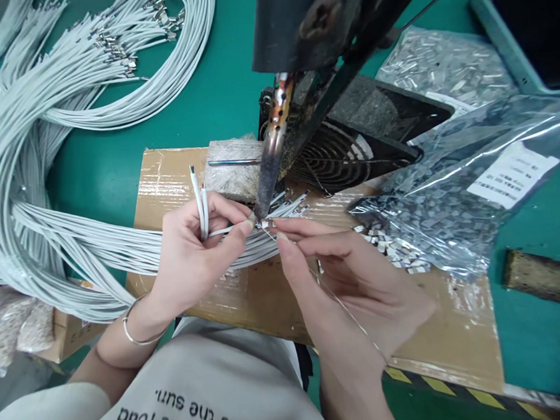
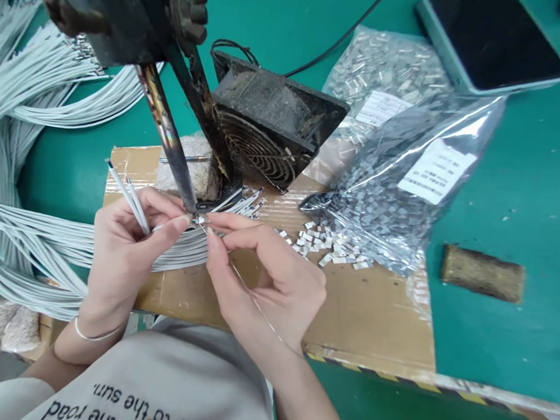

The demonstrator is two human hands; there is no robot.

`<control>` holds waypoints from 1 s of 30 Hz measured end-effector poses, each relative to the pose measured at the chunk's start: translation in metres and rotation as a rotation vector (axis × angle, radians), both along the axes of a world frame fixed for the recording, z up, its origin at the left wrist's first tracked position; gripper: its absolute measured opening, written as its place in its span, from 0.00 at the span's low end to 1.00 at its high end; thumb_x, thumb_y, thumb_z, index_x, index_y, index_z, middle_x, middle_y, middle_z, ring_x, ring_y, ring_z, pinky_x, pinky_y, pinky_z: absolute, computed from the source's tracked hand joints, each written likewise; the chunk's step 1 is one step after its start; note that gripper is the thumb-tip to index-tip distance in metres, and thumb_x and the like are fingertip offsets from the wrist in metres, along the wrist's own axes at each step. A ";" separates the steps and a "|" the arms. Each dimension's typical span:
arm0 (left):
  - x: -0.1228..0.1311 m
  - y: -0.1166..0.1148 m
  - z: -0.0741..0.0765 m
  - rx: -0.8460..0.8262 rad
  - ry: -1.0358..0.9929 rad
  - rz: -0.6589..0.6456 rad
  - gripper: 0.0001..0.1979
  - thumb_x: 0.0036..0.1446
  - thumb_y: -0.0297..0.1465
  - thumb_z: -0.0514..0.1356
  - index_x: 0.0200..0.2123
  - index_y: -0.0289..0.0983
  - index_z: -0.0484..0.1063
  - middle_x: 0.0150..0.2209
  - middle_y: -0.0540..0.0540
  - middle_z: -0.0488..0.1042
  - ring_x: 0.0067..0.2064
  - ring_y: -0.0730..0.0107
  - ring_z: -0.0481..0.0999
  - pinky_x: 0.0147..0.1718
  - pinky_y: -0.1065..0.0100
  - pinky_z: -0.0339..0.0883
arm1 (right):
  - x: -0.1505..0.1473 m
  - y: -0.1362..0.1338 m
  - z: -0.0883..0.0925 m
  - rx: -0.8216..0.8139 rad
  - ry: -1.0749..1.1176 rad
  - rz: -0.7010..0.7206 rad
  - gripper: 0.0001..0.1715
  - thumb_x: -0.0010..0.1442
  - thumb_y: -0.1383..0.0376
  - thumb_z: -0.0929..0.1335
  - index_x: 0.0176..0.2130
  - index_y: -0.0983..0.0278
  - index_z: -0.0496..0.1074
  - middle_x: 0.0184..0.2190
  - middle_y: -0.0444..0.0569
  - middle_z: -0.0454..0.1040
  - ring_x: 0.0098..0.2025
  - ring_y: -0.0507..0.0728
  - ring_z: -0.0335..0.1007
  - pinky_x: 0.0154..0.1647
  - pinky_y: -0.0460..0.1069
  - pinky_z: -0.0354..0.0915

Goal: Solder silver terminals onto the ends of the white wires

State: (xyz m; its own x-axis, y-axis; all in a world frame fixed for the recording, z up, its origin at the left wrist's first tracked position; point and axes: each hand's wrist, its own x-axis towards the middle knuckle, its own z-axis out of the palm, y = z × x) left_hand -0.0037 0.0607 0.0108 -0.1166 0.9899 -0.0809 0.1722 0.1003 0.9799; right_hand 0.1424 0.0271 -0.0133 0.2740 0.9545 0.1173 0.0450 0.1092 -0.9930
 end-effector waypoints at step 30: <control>-0.002 -0.003 0.001 0.006 0.038 -0.009 0.07 0.53 0.22 0.71 0.27 0.38 0.79 0.32 0.48 0.83 0.33 0.73 0.75 0.22 0.74 0.57 | -0.001 0.000 -0.004 0.060 -0.053 -0.007 0.13 0.61 0.75 0.76 0.36 0.55 0.81 0.40 0.41 0.87 0.41 0.56 0.85 0.45 0.52 0.78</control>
